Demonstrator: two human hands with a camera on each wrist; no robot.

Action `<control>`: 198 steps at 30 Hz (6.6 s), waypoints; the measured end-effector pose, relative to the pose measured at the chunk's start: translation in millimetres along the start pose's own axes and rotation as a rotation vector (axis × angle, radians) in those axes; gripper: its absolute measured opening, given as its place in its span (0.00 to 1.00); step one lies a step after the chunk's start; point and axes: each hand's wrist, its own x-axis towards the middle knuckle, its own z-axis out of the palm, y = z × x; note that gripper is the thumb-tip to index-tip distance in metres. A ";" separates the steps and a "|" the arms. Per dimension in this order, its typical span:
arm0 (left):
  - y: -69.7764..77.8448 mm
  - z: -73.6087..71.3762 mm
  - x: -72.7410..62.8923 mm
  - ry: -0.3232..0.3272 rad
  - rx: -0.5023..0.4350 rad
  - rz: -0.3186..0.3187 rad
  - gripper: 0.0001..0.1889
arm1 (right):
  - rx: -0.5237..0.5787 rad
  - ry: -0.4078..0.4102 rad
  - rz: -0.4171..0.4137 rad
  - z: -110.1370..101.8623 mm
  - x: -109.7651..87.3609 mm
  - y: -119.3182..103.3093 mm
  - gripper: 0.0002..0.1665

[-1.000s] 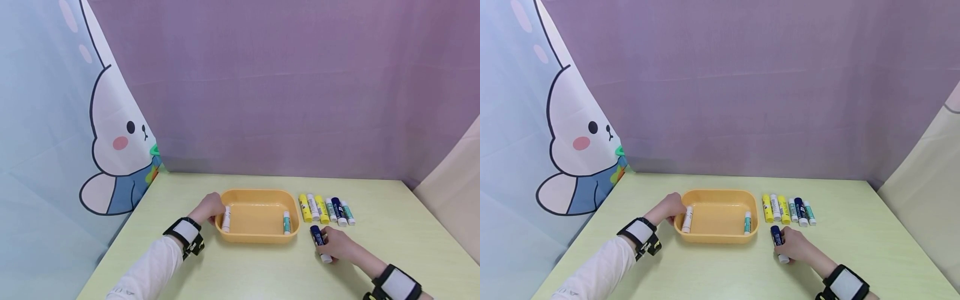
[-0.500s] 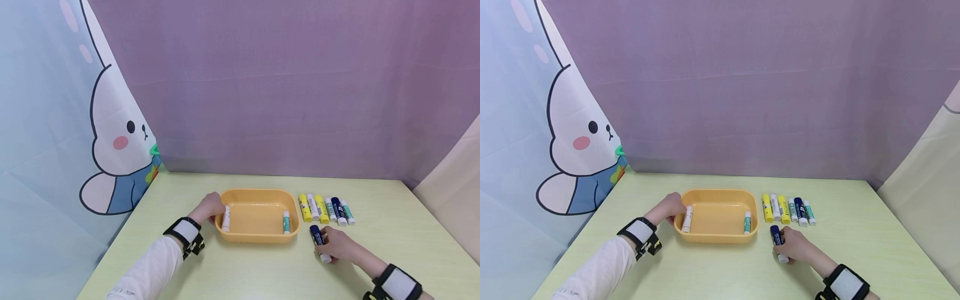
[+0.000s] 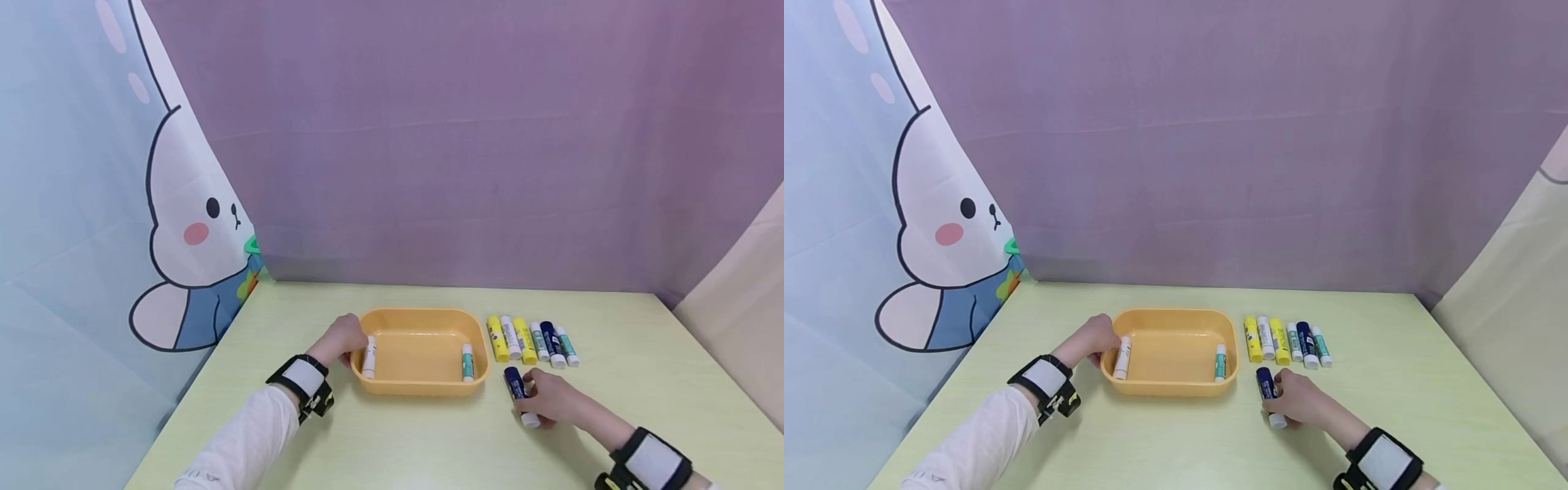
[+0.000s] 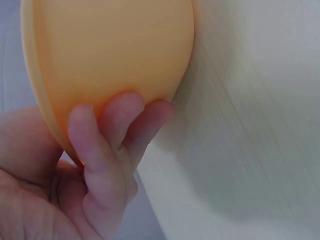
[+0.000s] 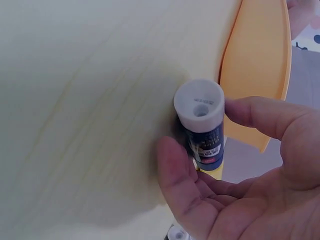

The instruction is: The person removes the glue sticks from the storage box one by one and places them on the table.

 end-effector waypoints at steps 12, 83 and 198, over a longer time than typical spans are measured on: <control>0.5 0.1 -0.6 -0.005 -0.010 -0.001 0.11 | -0.145 0.067 -0.142 -34.4 -15.5 -18.8 0.44; 4.5 -1.9 0.1 -0.009 0.022 -0.012 0.05 | -0.052 -0.101 -0.514 67.8 93.8 -214.9 0.21; -7.8 -6.0 5.0 -0.013 -0.034 -0.020 0.08 | 0.142 -0.028 -0.190 -95.1 -8.1 -99.7 0.38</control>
